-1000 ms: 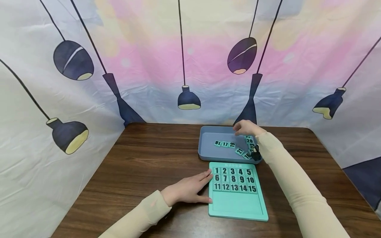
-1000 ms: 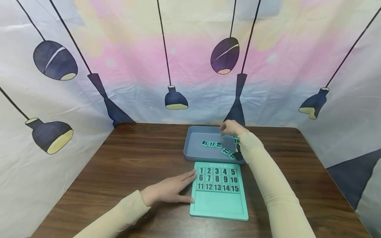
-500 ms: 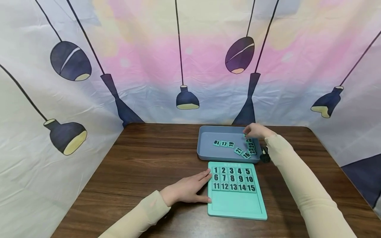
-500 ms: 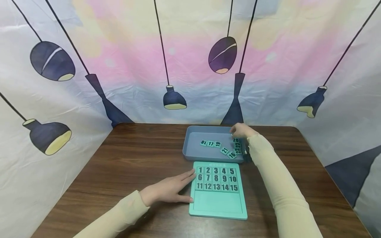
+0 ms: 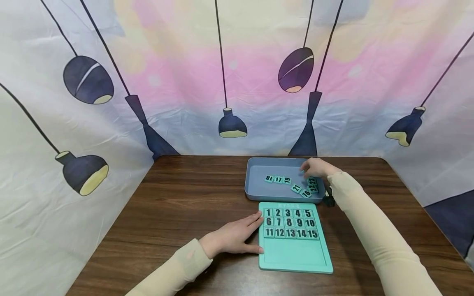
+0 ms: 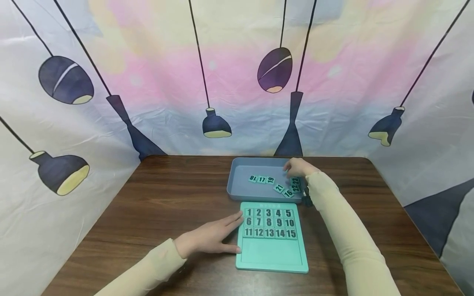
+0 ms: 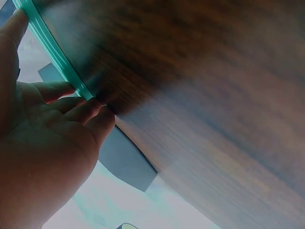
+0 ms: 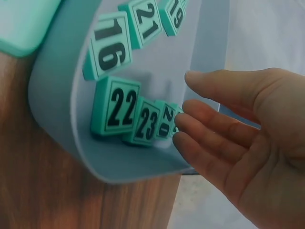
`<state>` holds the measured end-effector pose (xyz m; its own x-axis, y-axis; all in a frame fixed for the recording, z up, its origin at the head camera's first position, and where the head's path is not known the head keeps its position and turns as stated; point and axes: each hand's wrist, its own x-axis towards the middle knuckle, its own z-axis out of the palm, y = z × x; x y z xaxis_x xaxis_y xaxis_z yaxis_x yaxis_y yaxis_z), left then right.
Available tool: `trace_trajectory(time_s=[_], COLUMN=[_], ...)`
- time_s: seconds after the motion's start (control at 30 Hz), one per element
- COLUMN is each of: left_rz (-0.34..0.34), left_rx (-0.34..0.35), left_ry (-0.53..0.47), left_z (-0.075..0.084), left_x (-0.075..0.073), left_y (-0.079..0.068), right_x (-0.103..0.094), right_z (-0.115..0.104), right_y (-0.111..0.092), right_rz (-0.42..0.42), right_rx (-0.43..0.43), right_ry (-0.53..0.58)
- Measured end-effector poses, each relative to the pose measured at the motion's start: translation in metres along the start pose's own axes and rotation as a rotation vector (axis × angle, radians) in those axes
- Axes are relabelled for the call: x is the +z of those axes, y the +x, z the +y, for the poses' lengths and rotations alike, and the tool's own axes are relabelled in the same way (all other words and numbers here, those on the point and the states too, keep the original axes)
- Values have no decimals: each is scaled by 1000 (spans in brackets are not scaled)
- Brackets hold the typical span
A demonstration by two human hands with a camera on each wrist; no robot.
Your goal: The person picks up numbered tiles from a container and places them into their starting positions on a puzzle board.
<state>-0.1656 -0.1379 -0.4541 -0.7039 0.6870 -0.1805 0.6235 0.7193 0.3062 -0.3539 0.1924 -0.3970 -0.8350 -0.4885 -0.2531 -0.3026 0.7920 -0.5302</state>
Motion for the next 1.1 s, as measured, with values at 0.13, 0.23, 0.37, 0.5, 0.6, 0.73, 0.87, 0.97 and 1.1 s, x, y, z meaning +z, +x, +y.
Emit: trace_trajectory(time_s=[0.13, 0.23, 0.37, 0.5, 0.6, 0.73, 0.87, 0.97, 1.1], left_rz=[2, 4, 1, -1, -2, 0, 3, 3, 5], left_rx=[3, 5, 6, 14, 12, 4, 2, 1, 2], left_ry=[-3, 0, 1, -1, -5, -2, 3, 1, -2], left_z=[0, 0, 0, 1, 0, -1, -2, -1, 0], left_x=[2, 3, 2, 2, 1, 1, 0, 0, -1], left_y=[0, 0, 1, 1, 1, 0, -1, -1, -1], right_x=[6, 9, 12, 10, 4, -6, -10, -10, -8], right_z=[-2, -5, -11, -17, -20, -21, -19, -17, -14], right_y=[6, 10, 13, 14, 13, 12, 9, 6, 3], right_rz=[-8, -9, -15, -11, 17, 54, 50, 35, 13], right_rx=[-17, -33, -55, -68, -70, -56, -3, 38, 56], right_ry=[2, -3, -17, -24, -35, -65, -67, -57, -44])
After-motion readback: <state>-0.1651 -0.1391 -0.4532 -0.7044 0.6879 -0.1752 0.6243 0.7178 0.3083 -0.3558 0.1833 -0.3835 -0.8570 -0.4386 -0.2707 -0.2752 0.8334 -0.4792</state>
